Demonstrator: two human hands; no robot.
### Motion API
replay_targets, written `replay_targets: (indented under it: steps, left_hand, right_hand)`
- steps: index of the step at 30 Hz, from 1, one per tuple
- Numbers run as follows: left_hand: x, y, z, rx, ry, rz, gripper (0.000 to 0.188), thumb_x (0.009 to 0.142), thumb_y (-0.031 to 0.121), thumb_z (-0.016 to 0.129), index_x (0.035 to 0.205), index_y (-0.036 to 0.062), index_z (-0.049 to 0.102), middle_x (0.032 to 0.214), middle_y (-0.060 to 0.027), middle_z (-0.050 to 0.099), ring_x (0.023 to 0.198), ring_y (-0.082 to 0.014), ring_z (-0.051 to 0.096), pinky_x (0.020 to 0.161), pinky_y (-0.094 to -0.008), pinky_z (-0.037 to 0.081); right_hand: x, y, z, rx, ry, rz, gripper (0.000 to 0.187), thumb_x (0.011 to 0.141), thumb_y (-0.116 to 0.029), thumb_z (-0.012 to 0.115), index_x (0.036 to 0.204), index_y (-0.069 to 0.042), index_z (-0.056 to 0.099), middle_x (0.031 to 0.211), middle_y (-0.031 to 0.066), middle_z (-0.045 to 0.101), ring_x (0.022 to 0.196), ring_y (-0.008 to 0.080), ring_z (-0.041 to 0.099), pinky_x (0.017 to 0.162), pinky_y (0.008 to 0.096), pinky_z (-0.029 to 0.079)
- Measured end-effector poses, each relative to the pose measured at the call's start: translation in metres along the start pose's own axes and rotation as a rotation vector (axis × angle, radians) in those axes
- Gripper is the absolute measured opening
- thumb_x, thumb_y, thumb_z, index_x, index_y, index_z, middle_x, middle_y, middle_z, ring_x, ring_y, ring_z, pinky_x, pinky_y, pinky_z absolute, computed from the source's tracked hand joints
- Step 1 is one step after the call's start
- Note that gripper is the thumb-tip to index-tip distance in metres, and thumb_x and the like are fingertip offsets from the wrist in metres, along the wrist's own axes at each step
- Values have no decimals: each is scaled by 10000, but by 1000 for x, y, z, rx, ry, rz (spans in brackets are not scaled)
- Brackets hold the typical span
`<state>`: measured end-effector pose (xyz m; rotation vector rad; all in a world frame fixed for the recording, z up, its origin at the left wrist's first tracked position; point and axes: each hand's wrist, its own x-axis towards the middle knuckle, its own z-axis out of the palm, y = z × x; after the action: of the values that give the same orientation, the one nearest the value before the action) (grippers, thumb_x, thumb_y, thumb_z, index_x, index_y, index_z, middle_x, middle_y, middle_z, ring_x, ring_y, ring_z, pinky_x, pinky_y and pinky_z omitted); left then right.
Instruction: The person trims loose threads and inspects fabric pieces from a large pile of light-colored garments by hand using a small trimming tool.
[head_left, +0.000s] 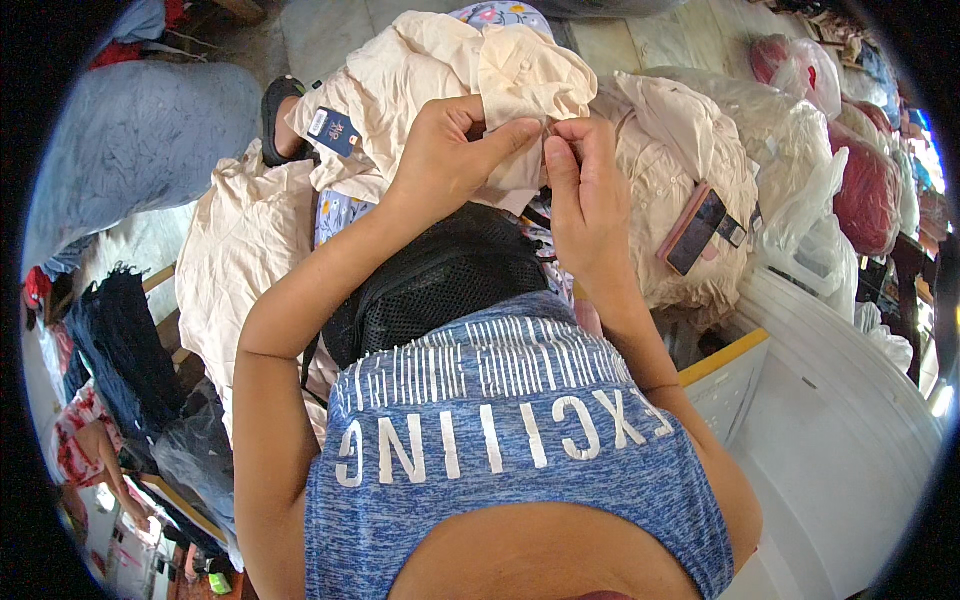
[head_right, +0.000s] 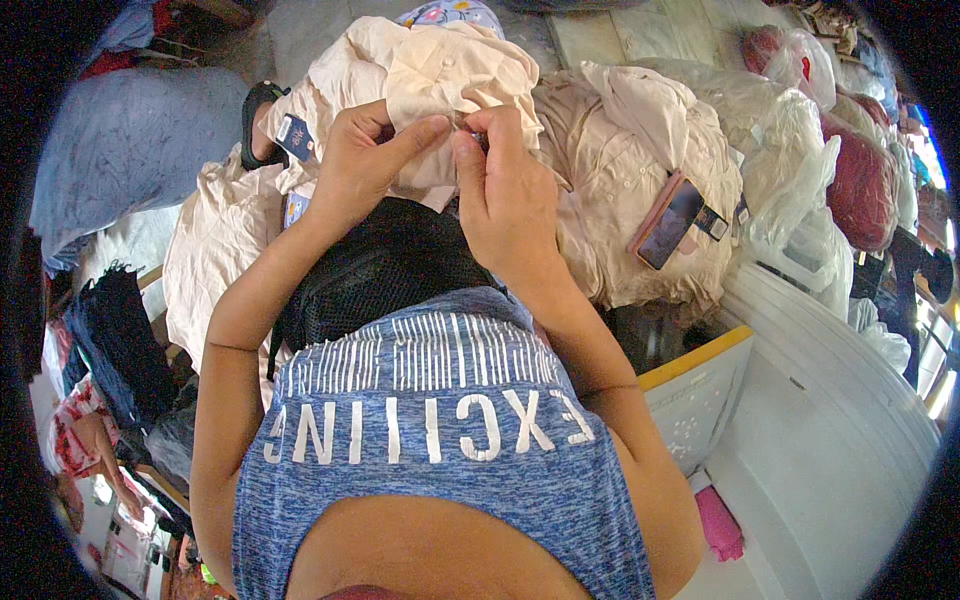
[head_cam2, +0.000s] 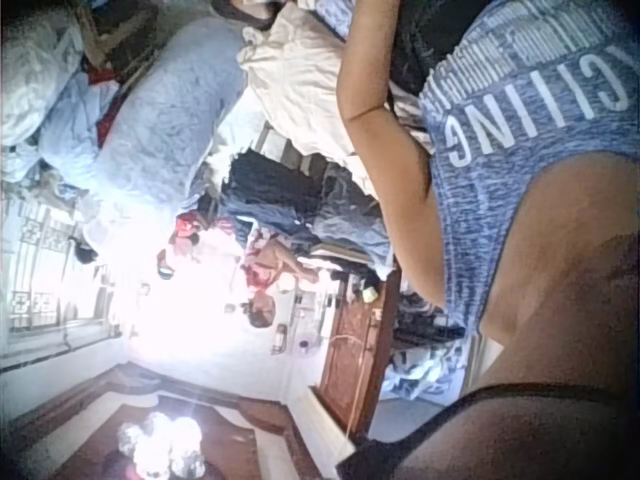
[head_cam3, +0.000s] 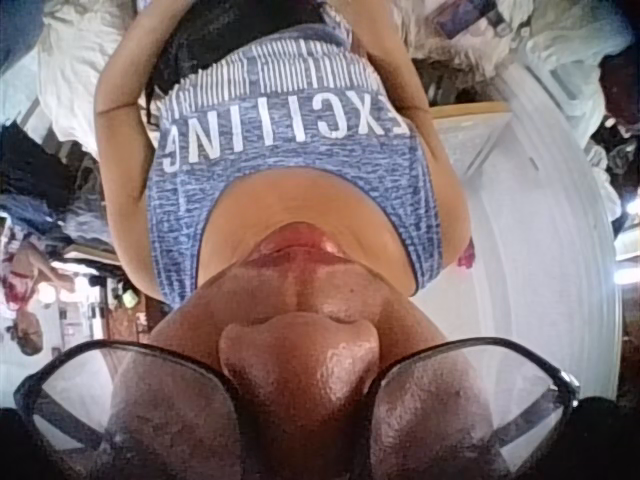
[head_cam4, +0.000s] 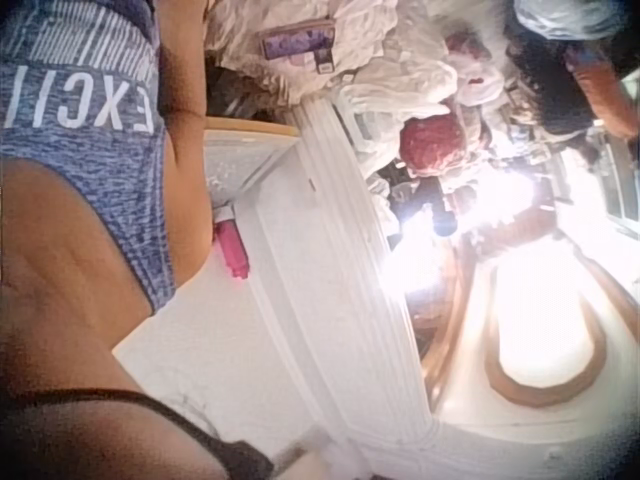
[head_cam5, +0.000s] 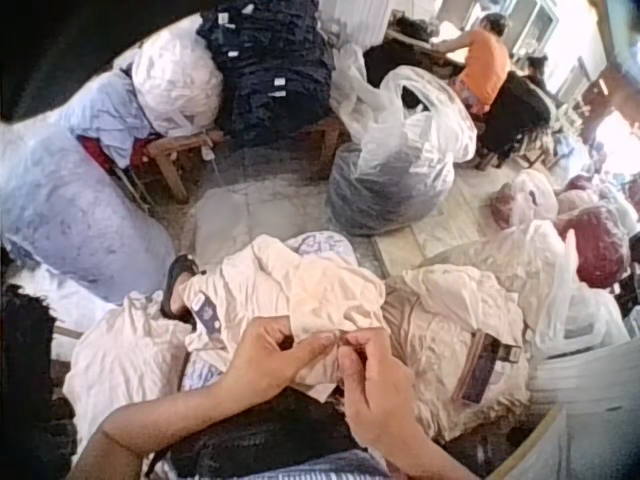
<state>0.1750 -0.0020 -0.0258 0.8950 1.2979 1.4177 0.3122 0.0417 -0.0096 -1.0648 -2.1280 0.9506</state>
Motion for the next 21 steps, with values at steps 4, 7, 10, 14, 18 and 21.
replay_targets:
  steps: [4, 7, 10, 14, 18, 21]
  left_hand:
    - [-1, 2, 1, 5, 0, 10, 161, 788, 132, 623, 857, -14, 635, 740, -8, 627, 636, -24, 523, 544, -184, 416]
    - [-2, 3, 1, 4, -8, 6, 161, 787, 130, 625, 855, -16, 636, 745, -14, 629, 640, -28, 527, 545, -183, 420]
    - [-2, 3, 1, 32, -5, 6, 168, 786, 131, 626, 861, -19, 636, 751, -20, 631, 649, -33, 535, 551, -183, 425]
    - [-2, 2, 1, 33, -14, 2, 175, 788, 101, 609, 892, -39, 633, 761, -37, 639, 665, -47, 543, 583, -192, 448]
    - [-2, 2, 1, 37, -35, -20, 176, 790, 126, 621, 877, -26, 633, 770, -30, 634, 667, -43, 544, 569, -189, 436]
    - [-2, 0, 1, 27, -30, -11, 172, 793, 122, 616, 879, -27, 632, 772, -30, 633, 666, -43, 544, 568, -189, 436]
  right_hand:
    - [2, -2, 0, -34, -22, 28, 128, 864, -162, 461, 903, -44, 433, 661, 155, 541, 585, 332, 559, 502, 391, 407]
    - [3, 0, -1, -43, -22, 24, 127, 864, -163, 461, 897, -44, 429, 639, 160, 535, 583, 333, 559, 499, 393, 405]
    - [3, -1, -1, -65, -18, 20, 130, 864, -166, 461, 896, -44, 427, 628, 163, 535, 575, 334, 558, 495, 393, 403]
    - [4, -2, -2, -74, -22, 28, 129, 867, -167, 457, 891, -43, 427, 629, 163, 538, 560, 338, 554, 490, 397, 401]
    - [4, 0, -2, -67, -19, 16, 131, 868, -167, 456, 883, -40, 426, 619, 161, 535, 553, 339, 551, 485, 402, 398]
    - [5, -3, -4, -94, -43, 33, 136, 869, -171, 456, 876, -39, 425, 614, 161, 533, 550, 340, 549, 483, 406, 396]
